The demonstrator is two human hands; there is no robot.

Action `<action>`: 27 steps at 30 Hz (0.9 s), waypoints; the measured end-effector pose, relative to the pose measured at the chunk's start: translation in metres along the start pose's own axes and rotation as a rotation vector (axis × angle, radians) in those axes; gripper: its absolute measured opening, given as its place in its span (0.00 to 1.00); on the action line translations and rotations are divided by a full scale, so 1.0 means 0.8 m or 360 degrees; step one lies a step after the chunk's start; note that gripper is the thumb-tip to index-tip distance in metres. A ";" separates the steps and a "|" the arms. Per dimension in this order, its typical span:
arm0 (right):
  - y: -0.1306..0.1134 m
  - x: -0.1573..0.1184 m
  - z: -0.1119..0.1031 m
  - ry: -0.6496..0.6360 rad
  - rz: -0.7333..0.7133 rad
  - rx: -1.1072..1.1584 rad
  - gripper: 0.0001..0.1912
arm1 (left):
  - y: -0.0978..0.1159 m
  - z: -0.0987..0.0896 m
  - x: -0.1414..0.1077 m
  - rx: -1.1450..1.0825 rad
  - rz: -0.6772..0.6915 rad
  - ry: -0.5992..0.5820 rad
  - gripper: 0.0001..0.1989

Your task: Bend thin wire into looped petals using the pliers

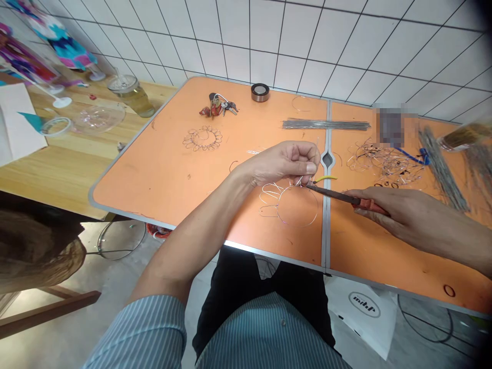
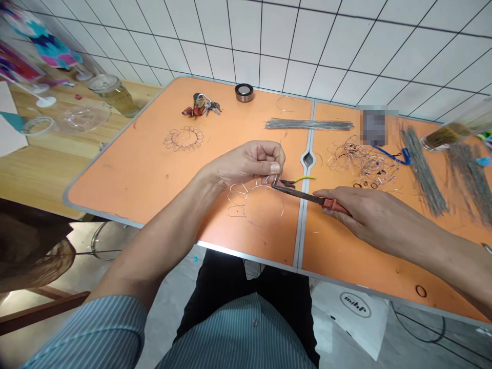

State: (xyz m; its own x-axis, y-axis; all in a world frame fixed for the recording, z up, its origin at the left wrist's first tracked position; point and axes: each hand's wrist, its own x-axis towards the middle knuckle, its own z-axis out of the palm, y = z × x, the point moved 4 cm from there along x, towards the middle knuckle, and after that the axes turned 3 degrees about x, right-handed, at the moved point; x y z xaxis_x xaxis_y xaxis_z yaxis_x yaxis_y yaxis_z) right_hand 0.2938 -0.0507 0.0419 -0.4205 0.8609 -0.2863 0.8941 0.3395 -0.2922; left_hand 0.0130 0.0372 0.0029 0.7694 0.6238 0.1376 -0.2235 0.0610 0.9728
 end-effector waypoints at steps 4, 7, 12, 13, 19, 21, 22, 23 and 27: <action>-0.005 0.000 -0.003 0.0014 -0.0021 -0.0008 0.36 | 0.000 0.000 0.000 -0.0016 -0.0012 0.0001 0.28; -0.004 -0.001 -0.003 0.0004 0.0000 0.0003 0.36 | 0.001 0.001 0.000 -0.0012 -0.0019 0.0006 0.28; -0.003 -0.002 0.000 -0.0016 0.0038 0.0014 0.37 | 0.002 0.001 0.000 -0.0019 0.0009 -0.0016 0.27; -0.003 -0.002 0.000 -0.0028 0.0048 0.0021 0.37 | 0.001 0.000 0.000 -0.0020 0.0012 -0.0017 0.27; -0.008 0.000 -0.001 -0.0028 0.0089 0.0050 0.32 | 0.000 0.001 0.001 0.0009 -0.0010 -0.0014 0.28; -0.012 0.002 -0.001 -0.0038 0.0081 0.0052 0.31 | 0.000 0.002 0.002 0.0024 -0.0001 -0.0029 0.29; -0.013 0.002 -0.002 -0.0033 0.0074 0.0055 0.31 | 0.000 0.002 0.002 0.0036 0.0001 -0.0029 0.29; -0.015 0.003 -0.002 -0.0024 0.0071 0.0059 0.31 | 0.000 0.002 0.003 0.0048 -0.0003 -0.0023 0.30; -0.019 0.001 -0.003 -0.0012 0.0093 0.0069 0.30 | -0.002 0.001 0.004 0.0076 -0.0017 0.0002 0.29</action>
State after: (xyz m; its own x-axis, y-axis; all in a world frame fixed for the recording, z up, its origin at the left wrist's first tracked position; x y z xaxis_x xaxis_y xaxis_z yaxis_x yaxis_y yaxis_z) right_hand 0.2803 -0.0543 0.0479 -0.3692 0.8759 -0.3106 0.9096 0.2721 -0.3139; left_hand 0.0161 0.0382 0.0022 0.7707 0.6244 0.1268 -0.1863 0.0306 0.9820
